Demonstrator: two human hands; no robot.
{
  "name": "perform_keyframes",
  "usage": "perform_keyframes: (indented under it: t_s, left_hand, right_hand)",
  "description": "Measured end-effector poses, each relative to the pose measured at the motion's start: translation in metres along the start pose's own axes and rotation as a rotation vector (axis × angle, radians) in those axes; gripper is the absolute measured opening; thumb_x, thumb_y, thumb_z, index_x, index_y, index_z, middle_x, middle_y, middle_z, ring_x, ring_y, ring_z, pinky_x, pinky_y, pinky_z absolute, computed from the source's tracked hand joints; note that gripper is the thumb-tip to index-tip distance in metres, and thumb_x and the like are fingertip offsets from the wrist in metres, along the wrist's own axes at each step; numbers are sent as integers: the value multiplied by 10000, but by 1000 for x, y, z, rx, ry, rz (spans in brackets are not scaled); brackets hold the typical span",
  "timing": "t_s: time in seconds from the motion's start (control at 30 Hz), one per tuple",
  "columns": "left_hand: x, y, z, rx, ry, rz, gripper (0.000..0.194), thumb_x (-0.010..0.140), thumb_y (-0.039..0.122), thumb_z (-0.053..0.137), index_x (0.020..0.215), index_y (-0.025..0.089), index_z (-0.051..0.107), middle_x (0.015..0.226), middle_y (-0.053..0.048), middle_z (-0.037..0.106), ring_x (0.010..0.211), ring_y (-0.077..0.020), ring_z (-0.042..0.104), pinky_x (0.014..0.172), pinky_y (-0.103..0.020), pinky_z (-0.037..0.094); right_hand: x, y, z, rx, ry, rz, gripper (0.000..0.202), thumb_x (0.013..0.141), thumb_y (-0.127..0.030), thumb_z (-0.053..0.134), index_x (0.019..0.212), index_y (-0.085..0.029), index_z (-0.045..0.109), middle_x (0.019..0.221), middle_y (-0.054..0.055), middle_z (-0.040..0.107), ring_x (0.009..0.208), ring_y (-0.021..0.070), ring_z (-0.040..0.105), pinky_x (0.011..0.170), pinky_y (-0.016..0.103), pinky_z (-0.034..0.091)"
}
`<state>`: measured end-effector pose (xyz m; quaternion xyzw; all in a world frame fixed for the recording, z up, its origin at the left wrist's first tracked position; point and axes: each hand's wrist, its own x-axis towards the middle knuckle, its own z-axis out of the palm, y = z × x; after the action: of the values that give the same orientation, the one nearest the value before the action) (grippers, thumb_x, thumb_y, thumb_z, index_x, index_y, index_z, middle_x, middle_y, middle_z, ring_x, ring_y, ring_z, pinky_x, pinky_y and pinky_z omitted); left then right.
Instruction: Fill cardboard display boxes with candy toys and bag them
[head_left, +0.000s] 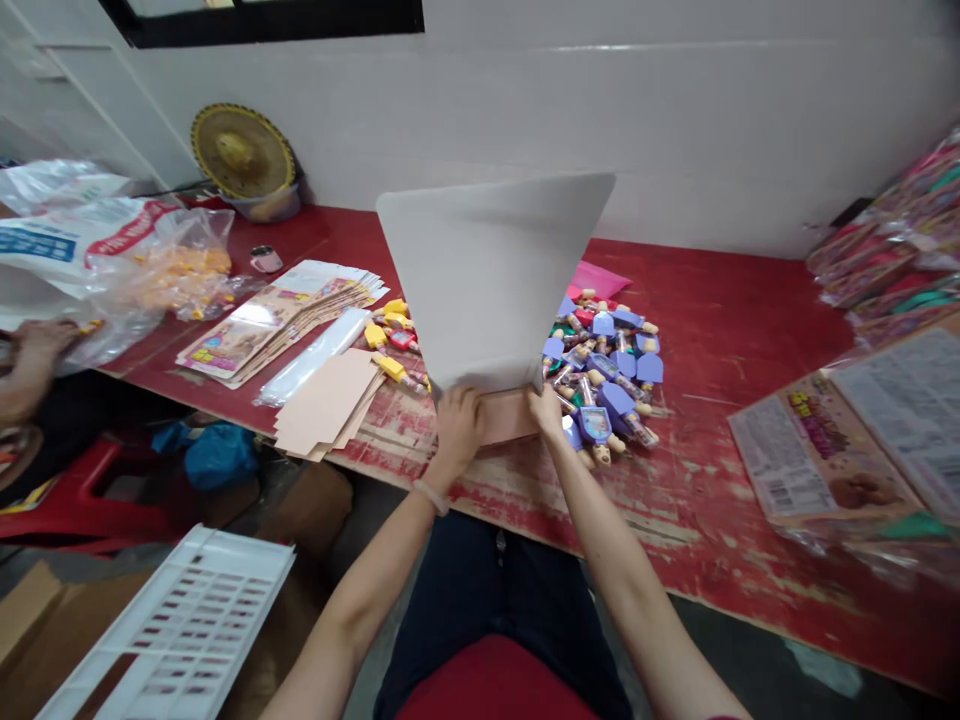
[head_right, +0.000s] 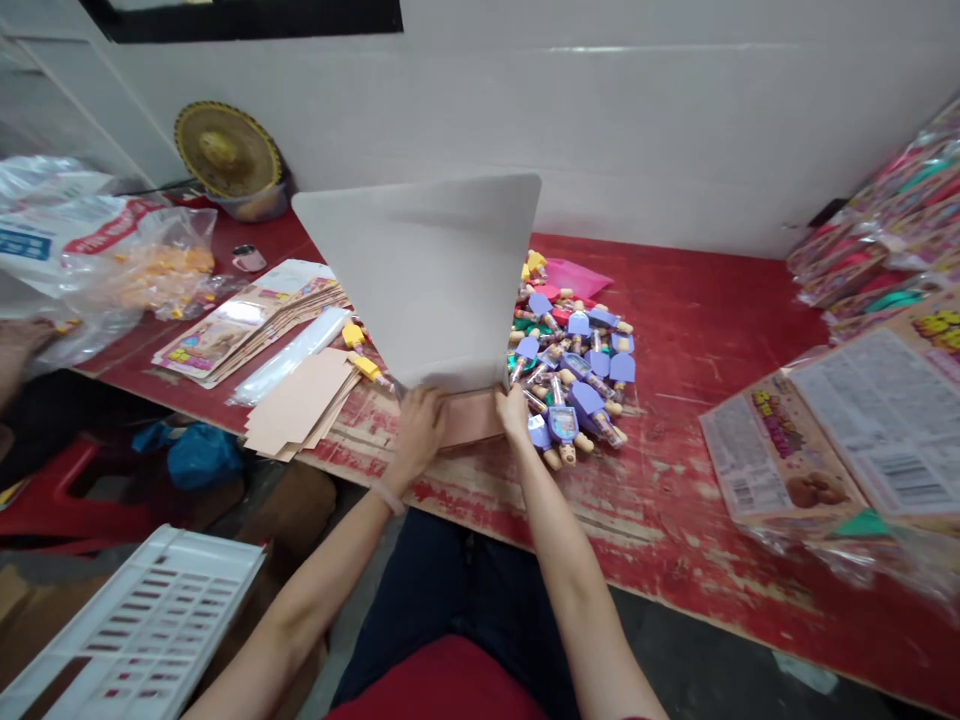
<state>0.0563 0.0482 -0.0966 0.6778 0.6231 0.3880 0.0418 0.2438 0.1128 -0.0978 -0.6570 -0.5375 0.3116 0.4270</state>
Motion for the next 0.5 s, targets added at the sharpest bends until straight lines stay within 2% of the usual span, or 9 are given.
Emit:
perform_keyframes:
  t_s: [0.07,0.13,0.23,0.3,0.33,0.43,0.5]
  left_hand:
    - [4,5,12,107,-180,90,211,979,203,482,1087,153,657,1150,-153,642,1151,-288,556,1023,-461,419]
    - [4,2,23,146,-247,93,209,978,199,488,1039,135,677,1093,-154,651,1102,-284,565,992,-448,437]
    - [-5,-10,34,124,-258,126,248,979,263,530,1132,131,673,1214,-155,623,1176,-280,532,1036,-433,425]
    - [-13,-16,37,117,-241,143,331,985,306,533,1241,127,640,1327,-159,575,1248,-286,487,1082,-429,401]
    - [-16,-17,38,118,-237,144,361,989,313,525,1277,121,626,1348,-163,564,1267,-290,472,1098,-430,392]
    - [-22,-15,36,144,-271,142,393,991,306,507,1321,121,615,1331,-169,594,1280,-305,475,1114,-446,385]
    - [-26,-12,33,176,-282,149,416,1000,302,479,1365,138,594,1375,-167,596,1331,-323,458,1154,-496,340]
  right_hand:
    - [-10,-3,-6,-9,-13,-25,428,816,-467,519,1036,-128,658,941,128,717,932,281,629,876,387,482]
    - [-27,0,-24,-29,29,-100,478,806,-481,561,1113,-125,643,1077,160,704,1014,289,620,945,409,464]
    - [-56,20,-67,-121,275,-196,577,822,-556,568,1204,-124,605,1215,202,651,1133,321,579,1027,463,417]
    - [-73,43,-96,-201,438,-100,635,804,-619,567,1195,-119,589,1203,234,637,1143,358,573,1016,499,415]
    - [-79,55,-107,-223,468,-3,656,777,-646,580,1170,-121,585,1160,240,645,1110,372,587,987,507,430]
    - [-91,88,-123,-157,368,273,690,694,-711,631,1098,-157,562,963,181,675,921,362,644,835,479,490]
    - [-96,98,-123,-90,332,309,717,671,-733,647,1100,-169,539,901,135,669,858,338,648,777,449,499]
